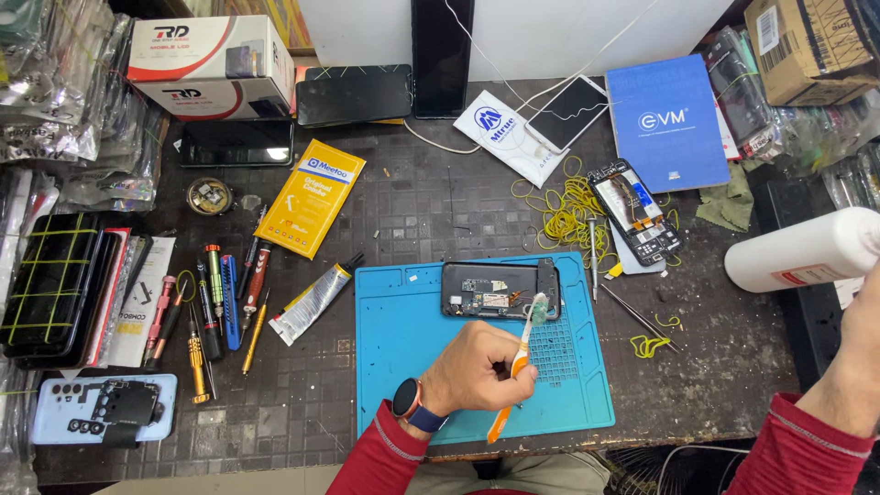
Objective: The person cleans a small electronic component using a toothbrush and liquid from a bottle. They apply the liquid to the brush and scrub the component on a blue mat, then repeat the process on a larger disassembled phone chassis.
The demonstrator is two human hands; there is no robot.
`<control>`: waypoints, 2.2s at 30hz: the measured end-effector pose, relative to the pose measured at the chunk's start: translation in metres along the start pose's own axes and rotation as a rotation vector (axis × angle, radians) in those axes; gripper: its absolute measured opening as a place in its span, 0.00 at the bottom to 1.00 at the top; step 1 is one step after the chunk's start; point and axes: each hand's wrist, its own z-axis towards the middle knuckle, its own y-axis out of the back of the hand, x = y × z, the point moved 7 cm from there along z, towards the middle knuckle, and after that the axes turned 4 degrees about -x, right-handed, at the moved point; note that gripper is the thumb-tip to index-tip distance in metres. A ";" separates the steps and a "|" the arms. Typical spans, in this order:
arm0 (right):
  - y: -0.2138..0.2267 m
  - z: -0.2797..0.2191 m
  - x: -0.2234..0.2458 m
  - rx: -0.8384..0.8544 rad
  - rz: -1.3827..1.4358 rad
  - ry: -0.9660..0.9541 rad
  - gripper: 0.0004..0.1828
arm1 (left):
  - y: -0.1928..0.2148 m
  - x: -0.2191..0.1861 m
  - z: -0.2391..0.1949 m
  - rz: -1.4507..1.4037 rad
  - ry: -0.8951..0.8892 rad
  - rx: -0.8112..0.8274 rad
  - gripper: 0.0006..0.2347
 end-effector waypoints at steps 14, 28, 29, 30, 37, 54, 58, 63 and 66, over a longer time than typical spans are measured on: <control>0.018 -0.100 0.031 -0.025 -0.102 -0.129 0.16 | 0.008 0.021 -0.004 -0.076 0.036 -0.060 0.11; -0.007 -0.081 0.012 -0.004 -0.156 -0.034 0.45 | -0.026 0.023 -0.064 -0.258 0.271 -0.137 0.17; -0.005 -0.076 0.013 -0.029 -0.037 -0.059 0.49 | -0.032 0.024 -0.073 -0.291 0.311 -0.129 0.18; -0.005 -0.070 0.012 -0.056 0.082 -0.085 0.54 | -0.038 0.026 -0.081 -0.324 0.351 -0.120 0.18; -0.042 -0.032 -0.038 -0.062 0.622 -0.281 0.33 | -0.056 0.032 -0.106 -0.481 0.407 -0.120 0.19; -0.005 -0.086 0.234 0.112 -0.163 0.762 0.34 | -0.055 0.051 -0.085 -0.452 0.412 0.093 0.18; -0.016 -0.103 0.263 0.135 -0.283 0.927 0.25 | -0.058 0.050 -0.084 -0.386 0.402 0.113 0.18; -0.018 -0.118 0.279 0.068 -0.384 1.095 0.23 | -0.056 0.046 -0.083 -0.338 0.407 0.107 0.17; -0.018 -0.117 0.283 0.067 -0.367 1.103 0.22 | -0.055 0.045 -0.082 -0.319 0.405 0.110 0.17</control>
